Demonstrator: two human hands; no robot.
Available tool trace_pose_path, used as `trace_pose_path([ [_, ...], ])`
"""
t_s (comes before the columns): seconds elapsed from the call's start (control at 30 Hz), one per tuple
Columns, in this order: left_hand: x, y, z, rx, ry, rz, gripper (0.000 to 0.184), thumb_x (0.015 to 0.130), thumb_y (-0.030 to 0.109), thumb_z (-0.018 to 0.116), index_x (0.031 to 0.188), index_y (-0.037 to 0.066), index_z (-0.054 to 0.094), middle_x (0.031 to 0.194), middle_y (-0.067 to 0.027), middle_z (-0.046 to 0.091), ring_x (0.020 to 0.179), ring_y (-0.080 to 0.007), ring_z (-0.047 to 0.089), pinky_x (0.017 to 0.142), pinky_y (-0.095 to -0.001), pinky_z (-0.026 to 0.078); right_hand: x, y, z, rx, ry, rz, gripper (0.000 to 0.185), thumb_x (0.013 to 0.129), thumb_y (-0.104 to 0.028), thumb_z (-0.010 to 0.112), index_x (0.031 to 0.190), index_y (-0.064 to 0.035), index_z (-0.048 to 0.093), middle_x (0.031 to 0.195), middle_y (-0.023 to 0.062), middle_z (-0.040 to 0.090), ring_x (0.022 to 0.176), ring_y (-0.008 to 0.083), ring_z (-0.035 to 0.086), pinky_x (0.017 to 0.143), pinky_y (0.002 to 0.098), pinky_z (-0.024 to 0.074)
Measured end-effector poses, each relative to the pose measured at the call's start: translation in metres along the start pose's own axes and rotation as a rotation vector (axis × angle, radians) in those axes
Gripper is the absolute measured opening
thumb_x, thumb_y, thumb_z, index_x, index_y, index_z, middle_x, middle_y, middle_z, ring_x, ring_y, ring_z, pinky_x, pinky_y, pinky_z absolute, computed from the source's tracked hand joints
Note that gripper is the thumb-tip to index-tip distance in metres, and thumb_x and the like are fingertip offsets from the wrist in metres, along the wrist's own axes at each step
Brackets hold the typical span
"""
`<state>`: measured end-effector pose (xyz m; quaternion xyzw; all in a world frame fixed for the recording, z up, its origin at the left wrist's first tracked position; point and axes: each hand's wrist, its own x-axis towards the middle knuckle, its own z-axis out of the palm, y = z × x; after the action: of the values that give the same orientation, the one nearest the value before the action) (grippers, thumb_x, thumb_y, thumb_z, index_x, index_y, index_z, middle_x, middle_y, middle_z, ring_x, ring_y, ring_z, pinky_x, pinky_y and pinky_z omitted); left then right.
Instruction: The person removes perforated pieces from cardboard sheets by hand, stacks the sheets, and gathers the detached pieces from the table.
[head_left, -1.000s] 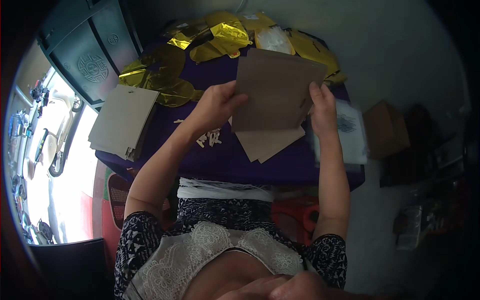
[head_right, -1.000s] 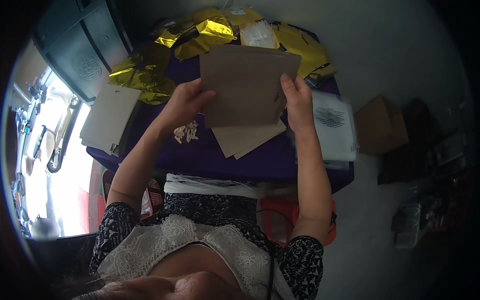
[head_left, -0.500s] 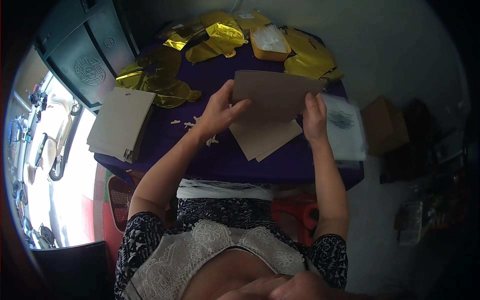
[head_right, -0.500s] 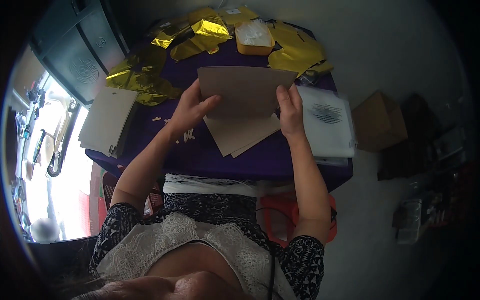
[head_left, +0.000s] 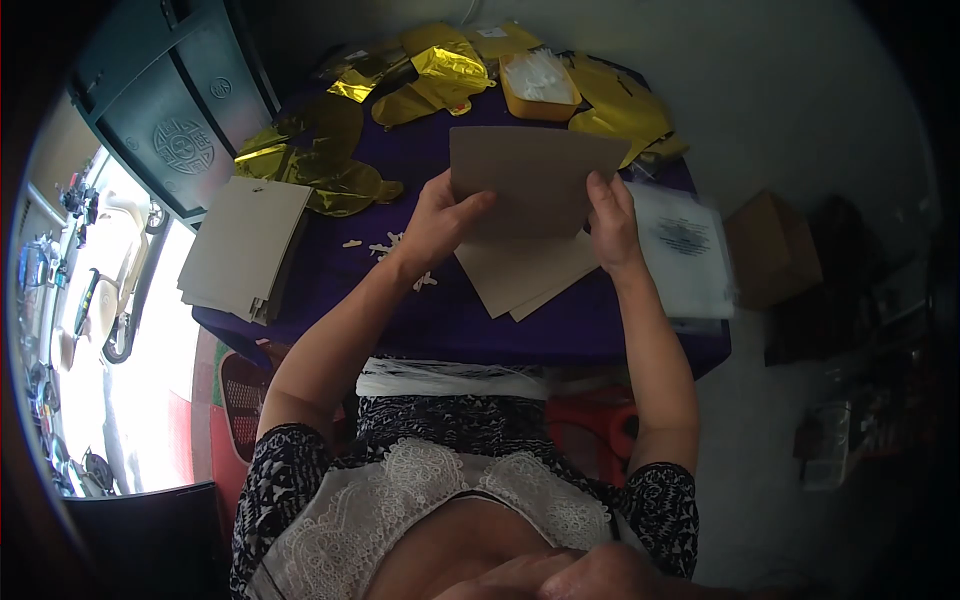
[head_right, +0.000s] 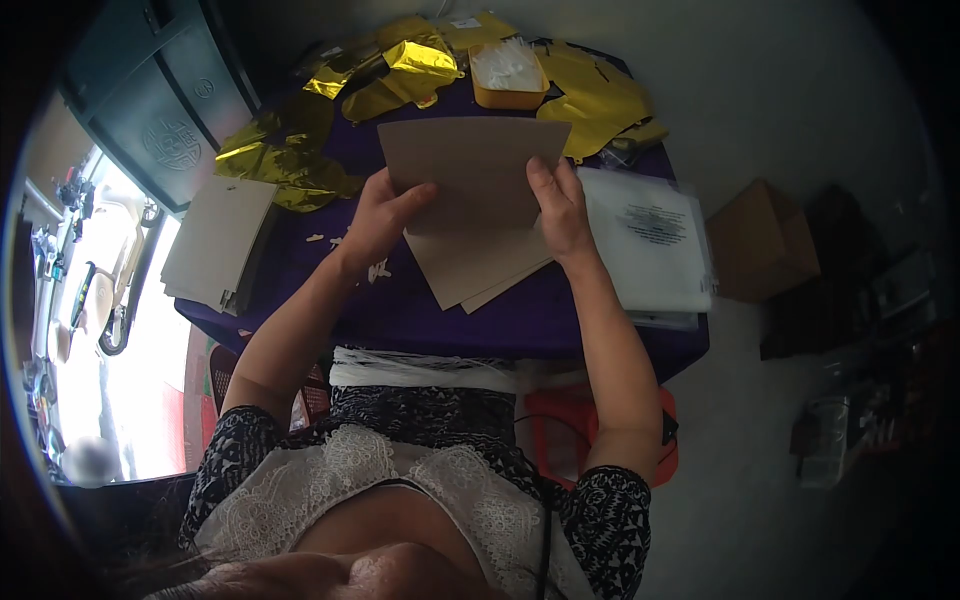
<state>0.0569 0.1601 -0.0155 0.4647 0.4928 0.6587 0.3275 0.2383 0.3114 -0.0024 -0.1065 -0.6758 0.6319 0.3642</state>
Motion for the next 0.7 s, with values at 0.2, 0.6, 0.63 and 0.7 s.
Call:
trace_pose_path([
  [0.2,0.01,0.011,-0.004,-0.009,0.049,-0.036,0.024,0.093,0.009,0.06,0.114,-0.004,0.061,0.103,-0.0088,0.068,0.089,-0.0138,0.065,0.081,-0.0299,0.054,0.011,0.0,0.003,0.152,-0.029,0.041,0.054,0.102,-0.038,0.044,0.139,0.0017,0.041,0.136,0.0141,0.05,0.128,0.0239,0.048,0.106,0.0374,0.0383],
  [0.6,-0.038,0.061,-0.083,-0.249,0.228,-0.224,0.028,0.087,0.003,0.062,0.113,-0.008,0.06,0.101,-0.0165,0.069,0.082,-0.023,0.07,0.077,-0.0348,0.059,0.011,-0.014,0.05,-0.024,-0.203,0.05,0.019,0.099,-0.019,0.054,0.098,-0.0004,0.061,0.082,0.0003,0.061,0.076,0.0081,0.056,0.073,0.0252,0.0475],
  [0.63,-0.044,0.06,-0.089,-0.271,0.233,-0.242,0.028,0.086,0.003,0.063,0.112,-0.008,0.06,0.1,-0.0169,0.069,0.081,-0.0233,0.071,0.077,-0.0348,0.059,0.012,-0.012,0.058,-0.072,-0.227,0.039,0.018,0.099,-0.018,0.055,0.097,-0.0008,0.06,0.081,-0.0002,0.06,0.074,0.0075,0.055,0.071,0.0245,0.0467],
  [0.7,-0.053,0.06,-0.097,-0.292,0.256,-0.26,0.029,0.085,0.003,0.063,0.112,-0.008,0.06,0.098,-0.0174,0.069,0.08,-0.0237,0.071,0.076,-0.0351,0.059,0.014,-0.009,0.07,-0.17,-0.273,0.011,0.016,0.097,-0.017,0.057,0.094,-0.0015,0.06,0.079,-0.0012,0.058,0.072,0.0062,0.053,0.067,0.0232,0.0449],
])
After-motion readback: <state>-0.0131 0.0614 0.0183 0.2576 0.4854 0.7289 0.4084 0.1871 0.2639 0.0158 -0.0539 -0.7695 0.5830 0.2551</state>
